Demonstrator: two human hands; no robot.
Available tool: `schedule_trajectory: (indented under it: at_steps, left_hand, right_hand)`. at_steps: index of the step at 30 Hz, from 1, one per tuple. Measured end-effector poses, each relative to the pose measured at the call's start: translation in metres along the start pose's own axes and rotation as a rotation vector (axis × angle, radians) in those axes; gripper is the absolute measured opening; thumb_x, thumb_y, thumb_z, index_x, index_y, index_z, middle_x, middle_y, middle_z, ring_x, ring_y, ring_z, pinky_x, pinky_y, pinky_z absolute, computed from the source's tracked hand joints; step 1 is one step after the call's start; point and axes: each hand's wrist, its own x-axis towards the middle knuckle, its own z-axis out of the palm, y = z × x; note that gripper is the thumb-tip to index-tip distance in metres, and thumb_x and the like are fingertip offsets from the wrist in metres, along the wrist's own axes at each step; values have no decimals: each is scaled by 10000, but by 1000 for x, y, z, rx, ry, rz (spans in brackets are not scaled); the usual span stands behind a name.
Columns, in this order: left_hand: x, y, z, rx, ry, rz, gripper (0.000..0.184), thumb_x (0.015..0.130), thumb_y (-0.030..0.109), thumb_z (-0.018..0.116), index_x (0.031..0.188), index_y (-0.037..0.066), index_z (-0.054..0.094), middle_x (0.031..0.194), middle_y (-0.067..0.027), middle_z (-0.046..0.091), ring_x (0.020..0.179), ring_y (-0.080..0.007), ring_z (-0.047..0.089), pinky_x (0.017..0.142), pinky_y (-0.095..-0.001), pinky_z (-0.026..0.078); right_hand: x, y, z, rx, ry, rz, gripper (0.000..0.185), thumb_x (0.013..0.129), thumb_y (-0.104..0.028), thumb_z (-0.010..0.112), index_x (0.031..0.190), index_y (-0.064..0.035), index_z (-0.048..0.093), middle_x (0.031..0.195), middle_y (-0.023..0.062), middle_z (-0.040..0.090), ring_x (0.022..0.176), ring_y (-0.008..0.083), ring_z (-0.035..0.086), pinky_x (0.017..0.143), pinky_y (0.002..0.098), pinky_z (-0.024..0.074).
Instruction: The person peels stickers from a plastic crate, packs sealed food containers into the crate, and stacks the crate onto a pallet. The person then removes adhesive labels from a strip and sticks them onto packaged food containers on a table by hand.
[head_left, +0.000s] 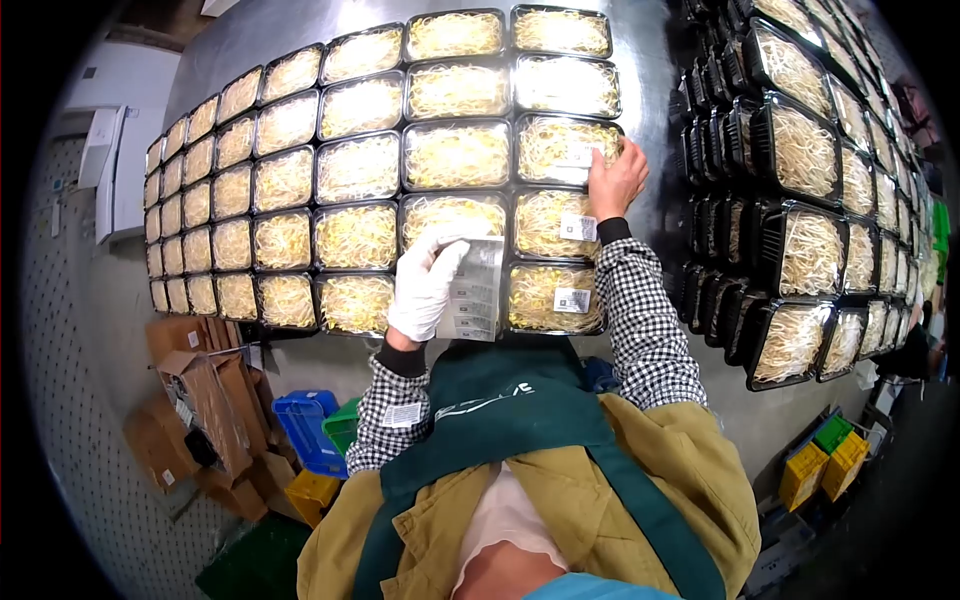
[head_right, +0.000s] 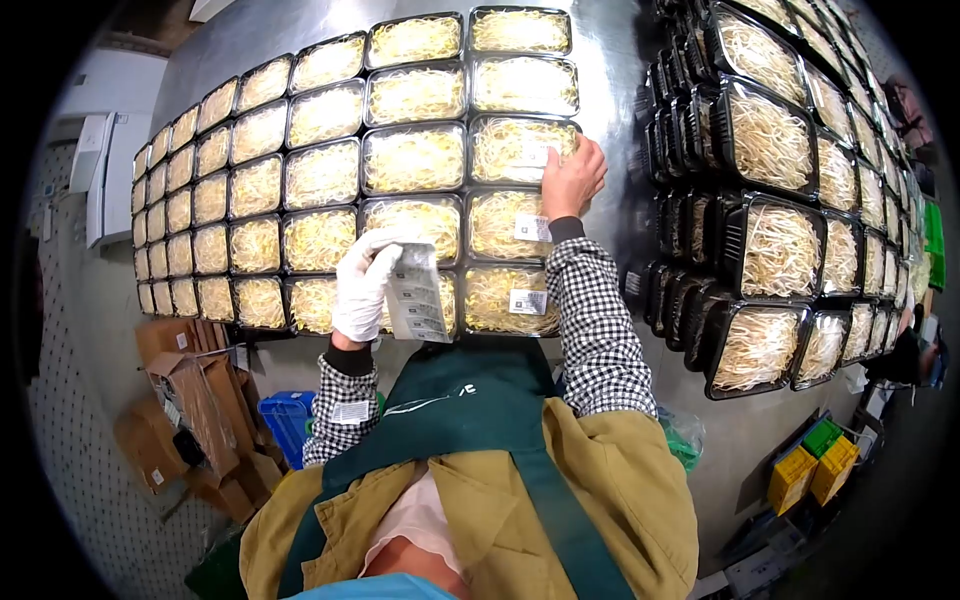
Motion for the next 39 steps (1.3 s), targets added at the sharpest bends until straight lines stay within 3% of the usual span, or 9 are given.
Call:
schedule_trajectory:
  at_steps: [3, 7, 14, 16, 21, 28, 31, 33, 39]
  left_hand:
    - [27, -42, 14, 218, 146, 295, 141, 888, 137, 602, 898, 3, 642, 774, -80, 619, 675, -127, 540, 615, -276, 431]
    - [45, -38, 33, 426, 228, 211, 162, 872, 161, 661, 780, 27, 664, 673, -18, 584, 593, -64, 477, 538, -228, 390]
    - [44, -14, 20, 24, -493, -131, 161, 830, 118, 653, 962, 38, 698, 905, -43, 651, 836, -145, 611, 737, -280, 487]
    - [42, 1, 8, 269, -478, 185, 131, 822, 47, 626, 928, 26, 701, 1009, -57, 635, 872, -149, 590, 769, -269, 473]
    - [27, 6, -9, -257, -43, -42, 205, 828, -9, 597, 1026, -6, 653, 996, -75, 666, 911, -144, 627, 780, -267, 495]
    - [67, -13, 4, -43, 180, 61, 147, 886, 60, 574, 997, -11, 639, 954, -60, 670, 833, -125, 621, 743, -241, 484]
    - [89, -30, 10, 250, 322, 86, 185, 866, 152, 634, 944, -15, 640, 861, -78, 659, 762, -99, 588, 687, -242, 463]
    - [96, -30, 18, 298, 332, 46, 186, 866, 146, 641, 963, -13, 646, 866, -66, 660, 758, -86, 584, 675, -237, 464]
    - [91, -10, 28, -28, -238, -80, 177, 860, 77, 636, 1013, -12, 648, 903, -54, 668, 794, -102, 610, 730, -247, 498]
  right_hand:
    - [-5, 9, -11, 312, -27, -48, 211, 880, -192, 598, 1022, -36, 584, 1098, 131, 545, 1068, 265, 492, 927, 398, 370]
    - [-55, -73, -96, 1331, -949, 492, 301, 899, -174, 615, 1126, 22, 595, 1095, 52, 614, 993, 122, 554, 908, 274, 415]
    - [55, -41, -38, 757, -213, 103, 172, 831, -161, 686, 808, 2, 636, 795, 45, 633, 725, 131, 549, 705, 276, 425]
    - [101, -2, 20, 310, -89, -84, 305, 774, -344, 719, 844, -52, 668, 1076, 127, 571, 1059, 304, 487, 914, 404, 379]
    - [107, -13, 75, -118, -56, -153, 470, 682, -388, 766, 987, -57, 632, 1207, 118, 500, 1117, 317, 453, 948, 454, 344]
    - [103, -4, 72, 93, 90, -166, 381, 812, -158, 642, 1140, -20, 505, 1121, 172, 516, 1106, 344, 451, 940, 463, 356]
    - [60, -57, -2, 882, -777, 365, 362, 899, -219, 590, 1178, 10, 557, 1212, 132, 573, 1125, 217, 529, 943, 338, 409]
    - [16, -85, -41, 1216, -1148, 302, 359, 906, -211, 594, 1202, -10, 569, 1144, 67, 621, 1007, 129, 579, 897, 290, 458]
    - [87, -81, -15, 809, -586, 342, 173, 867, -111, 632, 736, -5, 592, 737, -17, 592, 670, 84, 504, 679, 213, 408]
